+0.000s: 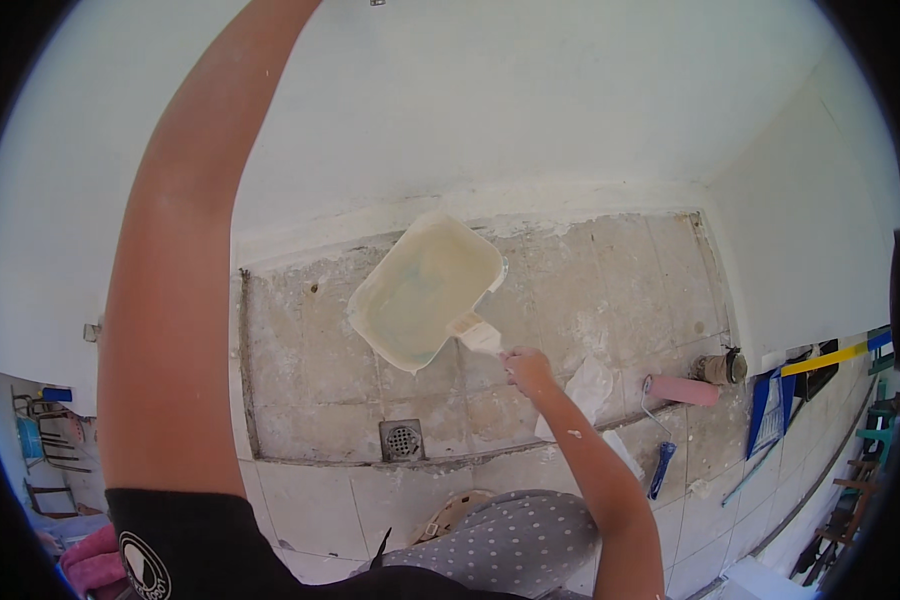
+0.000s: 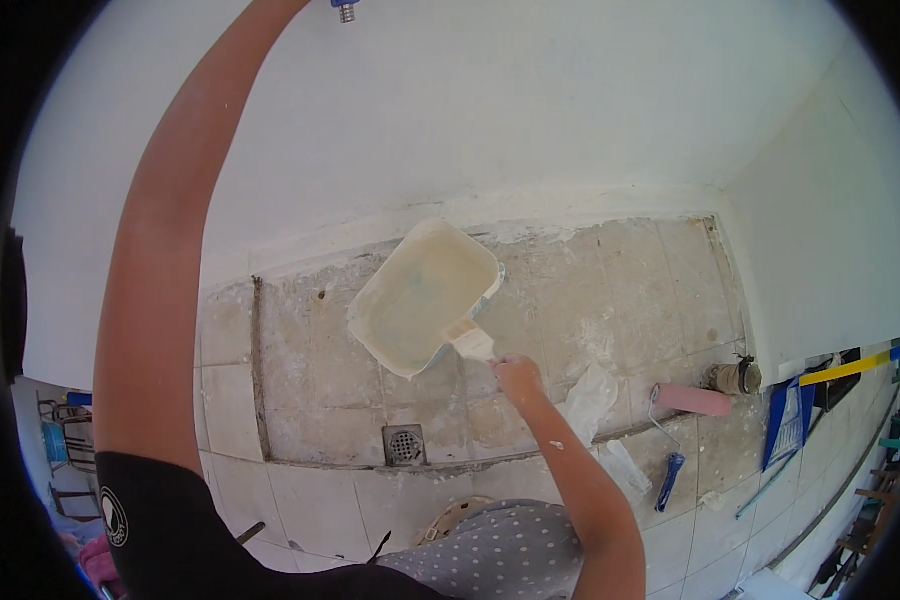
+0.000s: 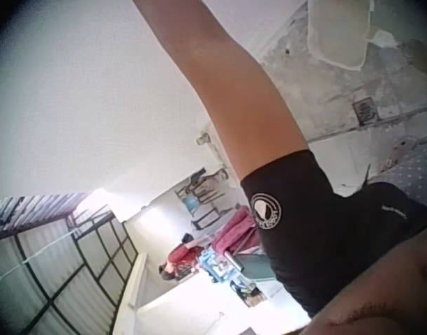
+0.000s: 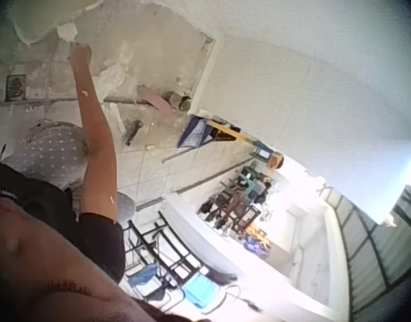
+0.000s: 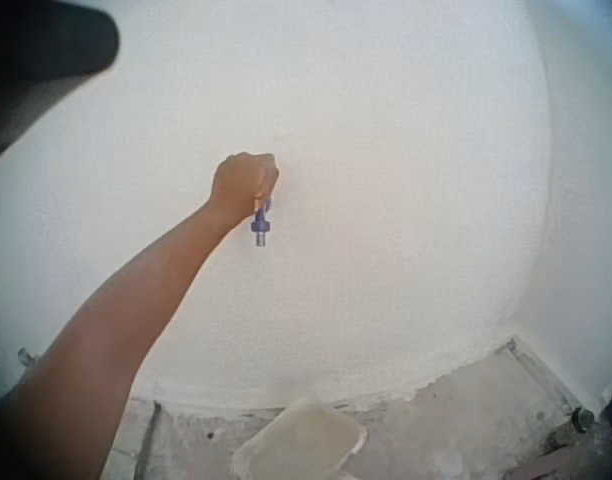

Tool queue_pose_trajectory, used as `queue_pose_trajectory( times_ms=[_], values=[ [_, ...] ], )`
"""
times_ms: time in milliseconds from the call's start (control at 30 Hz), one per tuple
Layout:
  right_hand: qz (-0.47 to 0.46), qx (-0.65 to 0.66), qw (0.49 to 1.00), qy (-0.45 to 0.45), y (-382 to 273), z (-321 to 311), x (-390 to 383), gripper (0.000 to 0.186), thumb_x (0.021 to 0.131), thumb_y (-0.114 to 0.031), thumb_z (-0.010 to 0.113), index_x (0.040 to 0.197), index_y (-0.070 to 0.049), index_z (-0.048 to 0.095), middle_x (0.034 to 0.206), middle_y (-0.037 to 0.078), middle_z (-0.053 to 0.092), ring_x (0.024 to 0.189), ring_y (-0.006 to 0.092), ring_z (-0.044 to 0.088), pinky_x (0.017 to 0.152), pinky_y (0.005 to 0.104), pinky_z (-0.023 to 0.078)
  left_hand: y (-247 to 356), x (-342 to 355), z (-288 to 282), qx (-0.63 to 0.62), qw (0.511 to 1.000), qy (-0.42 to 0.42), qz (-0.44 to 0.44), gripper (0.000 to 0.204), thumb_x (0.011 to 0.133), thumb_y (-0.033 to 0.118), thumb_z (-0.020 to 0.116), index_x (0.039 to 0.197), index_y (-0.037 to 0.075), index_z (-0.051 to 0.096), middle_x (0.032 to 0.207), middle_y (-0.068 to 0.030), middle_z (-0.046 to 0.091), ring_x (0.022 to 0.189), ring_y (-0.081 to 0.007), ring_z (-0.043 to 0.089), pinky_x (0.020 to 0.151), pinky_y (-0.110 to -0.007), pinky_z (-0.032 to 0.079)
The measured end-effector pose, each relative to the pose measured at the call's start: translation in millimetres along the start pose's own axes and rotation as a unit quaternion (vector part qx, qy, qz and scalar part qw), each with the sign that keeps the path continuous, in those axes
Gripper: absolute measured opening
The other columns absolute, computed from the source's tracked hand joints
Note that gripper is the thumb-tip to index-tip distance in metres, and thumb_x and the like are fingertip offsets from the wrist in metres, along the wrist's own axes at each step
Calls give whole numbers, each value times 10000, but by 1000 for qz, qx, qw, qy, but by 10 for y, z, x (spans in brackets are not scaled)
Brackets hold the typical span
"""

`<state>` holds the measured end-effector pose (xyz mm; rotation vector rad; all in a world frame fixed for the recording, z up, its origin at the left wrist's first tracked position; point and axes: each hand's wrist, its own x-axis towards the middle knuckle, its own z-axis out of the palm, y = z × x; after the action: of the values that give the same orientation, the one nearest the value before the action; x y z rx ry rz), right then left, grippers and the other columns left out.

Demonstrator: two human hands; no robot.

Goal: The person mixes white paint in a container, then applies it to a wall with a paint brush.

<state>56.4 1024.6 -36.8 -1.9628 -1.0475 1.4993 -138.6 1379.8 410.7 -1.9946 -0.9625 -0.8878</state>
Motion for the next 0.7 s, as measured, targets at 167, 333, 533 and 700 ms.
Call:
queue_pose_trajectory(
  times_ms=[167,333,533,700],
  values=[
    [10,16,999,36,-283,-453,-383,232,898,-263,604,761,-78,580,560,-15,471,425,74,410,351,248,249,231,185,30,123,956,-26,-264,319,860,229,524,669,30,684,771,-215,679,705,-301,692,585,-386,546],
    [41,253,966,42,-179,-968,-757,214,914,-226,599,777,-71,544,585,-34,419,455,52,408,354,216,234,231,69,-65,80,985,-76,-132,311,884,219,488,719,32,673,765,-205,667,684,-306,675,596,-388,534],
    [52,333,942,-7,25,-934,-967,182,938,-206,570,812,-88,510,599,-44,372,439,31,343,349,195,164,-635,184,157,-19,986,-62,151,305,889,274,445,728,19,485,660,-170,559,640,-312,607,600,-409,467],
    [52,314,948,-27,243,-1055,-1198,208,946,-205,553,780,-93,494,583,-49,360,438,31,317,362,201,155,-136,85,-53,-106,992,-72,-19,225,905,282,448,919,60,482,694,-193,575,654,-286,618,621,-414,464]
  ],
)
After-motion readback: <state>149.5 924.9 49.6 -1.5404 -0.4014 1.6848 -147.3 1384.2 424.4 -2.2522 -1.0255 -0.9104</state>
